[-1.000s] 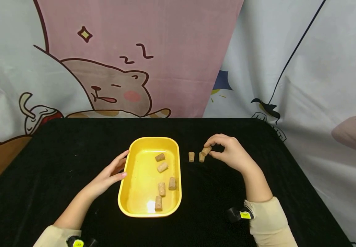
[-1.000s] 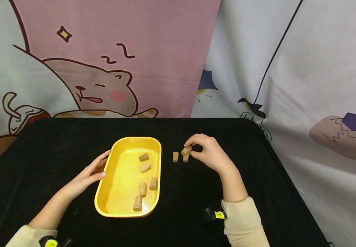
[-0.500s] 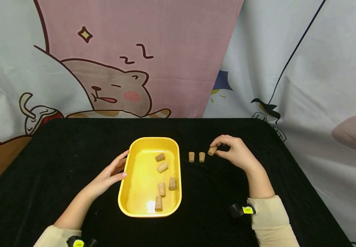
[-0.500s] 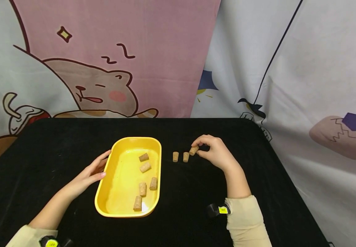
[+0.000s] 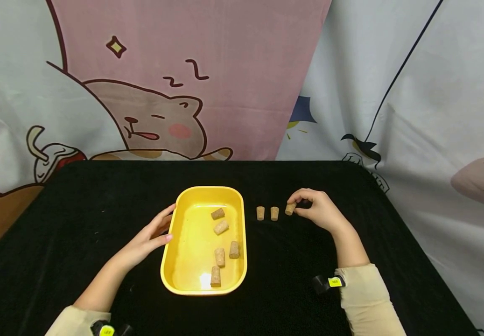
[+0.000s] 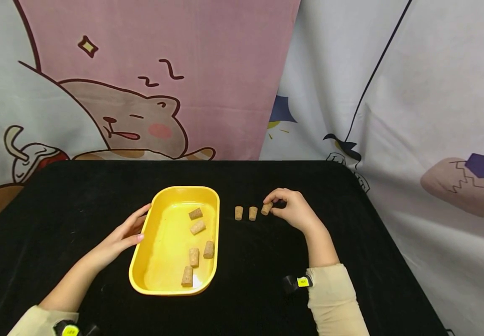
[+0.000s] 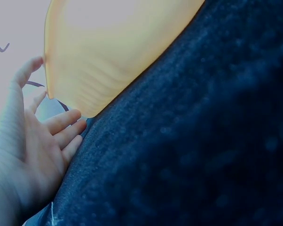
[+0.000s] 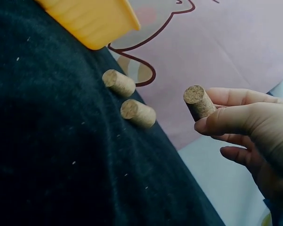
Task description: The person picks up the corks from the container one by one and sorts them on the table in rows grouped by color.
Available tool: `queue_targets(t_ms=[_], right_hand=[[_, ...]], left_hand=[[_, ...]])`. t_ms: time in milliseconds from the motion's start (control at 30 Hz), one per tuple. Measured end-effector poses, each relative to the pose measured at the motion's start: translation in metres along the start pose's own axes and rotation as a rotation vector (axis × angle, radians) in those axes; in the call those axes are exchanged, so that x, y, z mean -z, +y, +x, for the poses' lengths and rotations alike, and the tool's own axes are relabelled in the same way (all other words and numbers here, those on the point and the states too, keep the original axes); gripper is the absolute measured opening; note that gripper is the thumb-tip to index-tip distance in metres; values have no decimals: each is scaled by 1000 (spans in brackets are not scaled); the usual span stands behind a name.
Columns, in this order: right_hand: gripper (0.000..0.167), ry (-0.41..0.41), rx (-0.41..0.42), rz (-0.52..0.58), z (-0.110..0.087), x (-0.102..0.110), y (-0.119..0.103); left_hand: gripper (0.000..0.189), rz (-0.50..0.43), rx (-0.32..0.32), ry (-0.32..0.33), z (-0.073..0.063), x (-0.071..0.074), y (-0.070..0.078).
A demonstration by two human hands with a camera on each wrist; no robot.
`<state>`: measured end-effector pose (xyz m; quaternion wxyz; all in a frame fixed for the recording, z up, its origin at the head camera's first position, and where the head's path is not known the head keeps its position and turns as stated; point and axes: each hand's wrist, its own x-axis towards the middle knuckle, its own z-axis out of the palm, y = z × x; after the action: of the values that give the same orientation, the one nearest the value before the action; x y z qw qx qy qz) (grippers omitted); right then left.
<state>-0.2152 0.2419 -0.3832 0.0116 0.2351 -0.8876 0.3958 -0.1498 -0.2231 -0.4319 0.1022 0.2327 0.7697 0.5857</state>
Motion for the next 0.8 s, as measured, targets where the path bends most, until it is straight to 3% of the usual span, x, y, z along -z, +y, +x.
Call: queue_targets(t_ms=[800], right_hand=[[26, -54, -61, -3, 1, -22, 32]], left_hand=[[65, -16, 2, -4, 1, 1, -1]])
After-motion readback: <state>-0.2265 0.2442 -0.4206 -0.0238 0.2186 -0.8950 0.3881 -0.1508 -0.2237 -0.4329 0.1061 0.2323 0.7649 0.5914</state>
